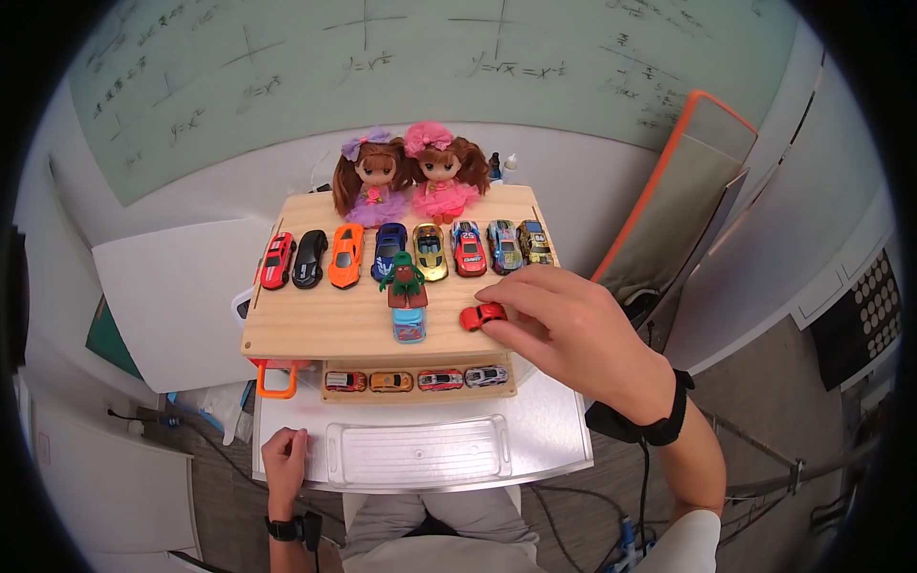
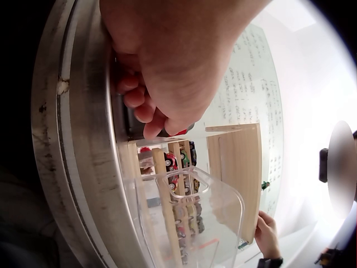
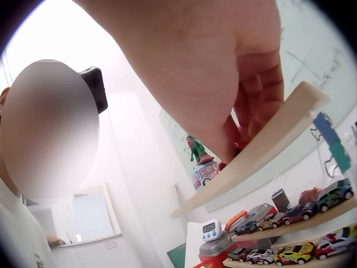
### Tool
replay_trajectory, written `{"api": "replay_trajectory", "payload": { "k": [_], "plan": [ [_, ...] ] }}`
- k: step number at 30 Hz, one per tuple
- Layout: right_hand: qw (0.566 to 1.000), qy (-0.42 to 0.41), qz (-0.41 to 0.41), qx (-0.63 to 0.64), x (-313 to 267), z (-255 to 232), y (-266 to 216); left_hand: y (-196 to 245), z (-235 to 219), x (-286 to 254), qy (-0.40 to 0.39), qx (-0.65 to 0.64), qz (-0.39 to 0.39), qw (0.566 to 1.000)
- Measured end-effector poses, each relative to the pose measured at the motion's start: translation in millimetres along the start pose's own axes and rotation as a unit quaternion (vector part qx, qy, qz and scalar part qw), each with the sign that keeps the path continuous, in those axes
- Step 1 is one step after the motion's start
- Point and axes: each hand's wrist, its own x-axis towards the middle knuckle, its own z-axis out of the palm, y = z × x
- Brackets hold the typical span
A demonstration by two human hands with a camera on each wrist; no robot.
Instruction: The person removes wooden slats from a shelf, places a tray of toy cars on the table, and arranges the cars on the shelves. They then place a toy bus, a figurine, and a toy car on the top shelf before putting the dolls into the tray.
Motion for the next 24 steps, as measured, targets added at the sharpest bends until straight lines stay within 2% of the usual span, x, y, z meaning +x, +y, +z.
{"api": "replay_trajectory", "payload": {
  "k": [7,16,19,22,24],
  "plan": [
    [0.999,-0.015,0.039,0.022,2.2,-4.6,-1.7,-1.5,1.0,0.1,-0.001,-0.007,0.004,1.000],
    [1.000,-0.008,0.011,0.025,5.3,0.4,1.3,-5.9,0.7,0.5,-0.004,-0.005,0.000,1.000],
    [0.997,-0.013,0.059,0.037,5.3,-1.7,-2.9,-6.3,1.1,0.4,-0.003,-0.010,-0.003,1.000],
    [0.999,-0.002,0.046,-0.004,5.5,-0.6,-4.8,-6.2,0.9,0.8,-0.003,-0.011,0.002,1.000],
    [0.997,0.002,0.066,-0.027,6.1,2.0,-7.8,-5.8,0.7,0.7,-0.004,-0.004,0.001,1.000]
  ]
}}
